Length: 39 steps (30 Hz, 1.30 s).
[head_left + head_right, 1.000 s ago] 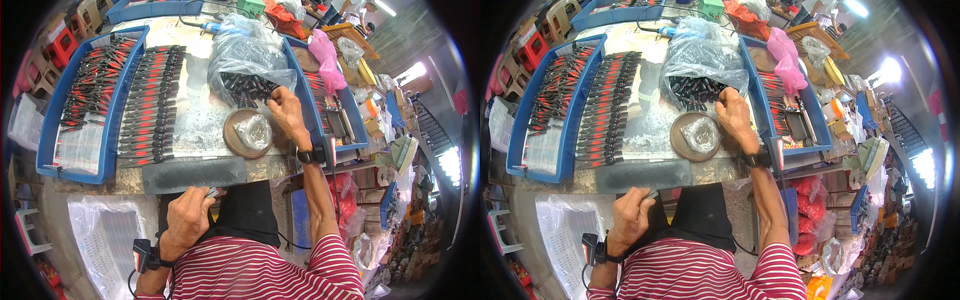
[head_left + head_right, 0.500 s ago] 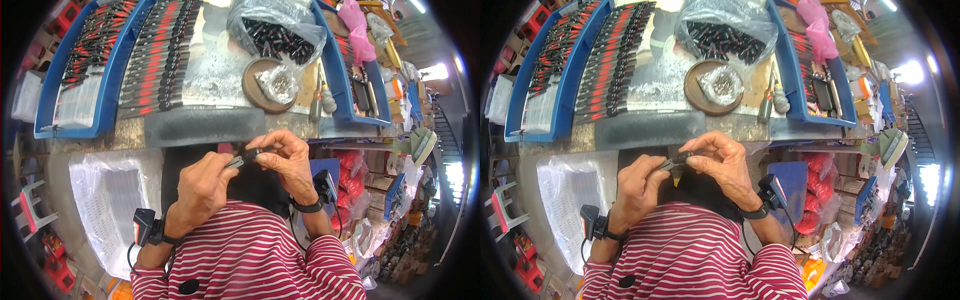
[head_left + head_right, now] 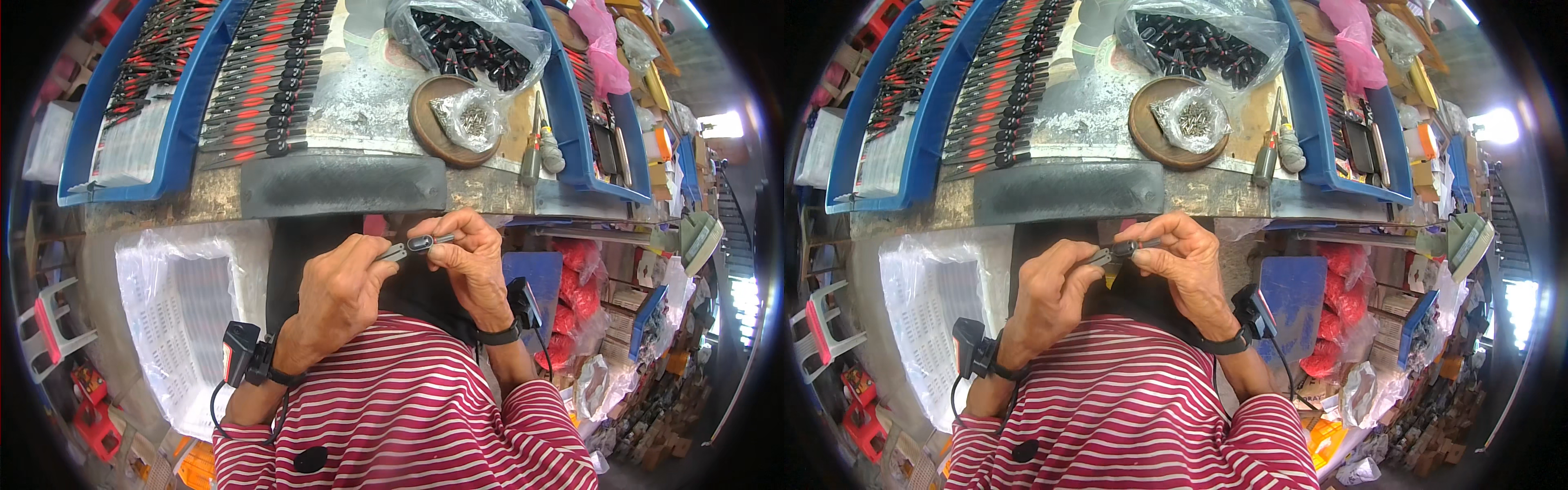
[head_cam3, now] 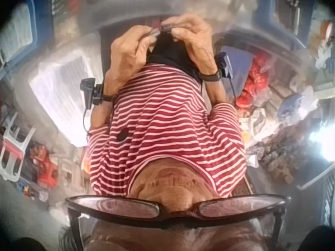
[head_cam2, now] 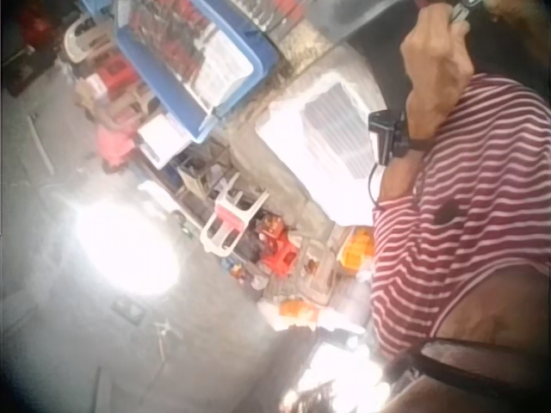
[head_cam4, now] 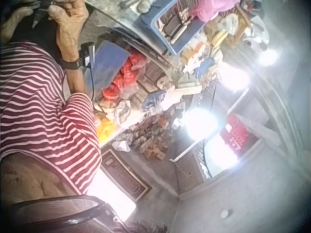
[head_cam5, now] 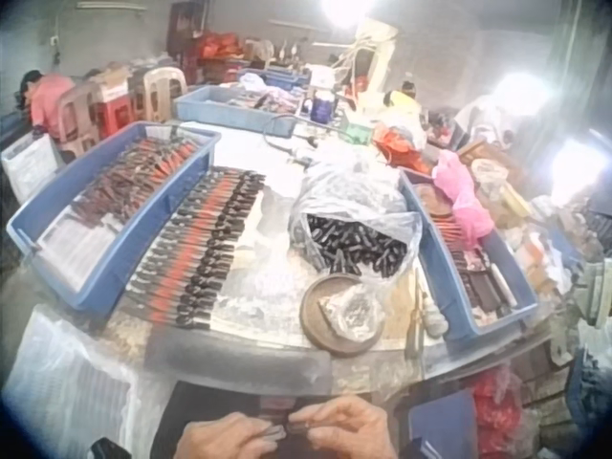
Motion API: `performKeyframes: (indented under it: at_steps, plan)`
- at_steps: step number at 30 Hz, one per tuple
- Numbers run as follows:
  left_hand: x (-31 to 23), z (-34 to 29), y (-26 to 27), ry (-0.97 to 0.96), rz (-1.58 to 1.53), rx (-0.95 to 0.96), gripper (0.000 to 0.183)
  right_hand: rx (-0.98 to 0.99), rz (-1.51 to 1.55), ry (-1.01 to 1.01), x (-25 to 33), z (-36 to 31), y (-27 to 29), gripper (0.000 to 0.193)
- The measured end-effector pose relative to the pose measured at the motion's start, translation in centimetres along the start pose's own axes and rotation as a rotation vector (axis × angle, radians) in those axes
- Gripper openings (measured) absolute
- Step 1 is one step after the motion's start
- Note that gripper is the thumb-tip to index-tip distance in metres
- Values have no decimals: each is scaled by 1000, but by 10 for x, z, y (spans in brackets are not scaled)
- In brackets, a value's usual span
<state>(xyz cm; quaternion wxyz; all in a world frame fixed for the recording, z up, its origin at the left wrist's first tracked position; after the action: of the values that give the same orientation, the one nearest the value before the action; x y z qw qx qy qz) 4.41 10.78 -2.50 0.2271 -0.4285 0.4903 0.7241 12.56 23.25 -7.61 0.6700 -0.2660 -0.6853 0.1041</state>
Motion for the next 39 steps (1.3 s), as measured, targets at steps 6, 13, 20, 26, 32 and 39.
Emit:
performKeyframes:
  at_steps: [6, 13, 20, 26, 32, 39]
  plan:
    - [3, -1, -2, 11, -20, 16, 19, 35, 26, 15, -4, 0, -3, 17]
    - [4, -3, -6, 14, -35, 30, 18, 46, 26, -2, -11, -4, -8, 17]
    - [9, -14, -18, 88, -9, 131, 14, 36, 9, -39, -26, -16, -14, 17]
    - [3, -26, -17, -11, 95, 144, 16, 63, -263, -198, -34, -30, -19, 24]
    - [3, -41, -20, -51, 121, 198, 19, 170, -628, -233, -30, -38, -32, 21]
    - [3, -52, -29, -67, 143, 263, 20, 299, -838, -112, -26, -40, -50, 21]
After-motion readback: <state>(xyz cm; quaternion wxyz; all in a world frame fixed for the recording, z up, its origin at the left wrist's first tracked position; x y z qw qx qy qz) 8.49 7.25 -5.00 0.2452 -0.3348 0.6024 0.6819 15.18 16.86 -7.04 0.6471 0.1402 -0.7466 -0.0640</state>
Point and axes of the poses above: each hand's wrist, its own z-axis towards the middle knuckle, its own y-axis out of the back of the hand, x = y × z, the point moved 9 cm from there along z, towards the middle knuckle, and after that the axes turned 15 degrees about x, right-handed, at the moved point
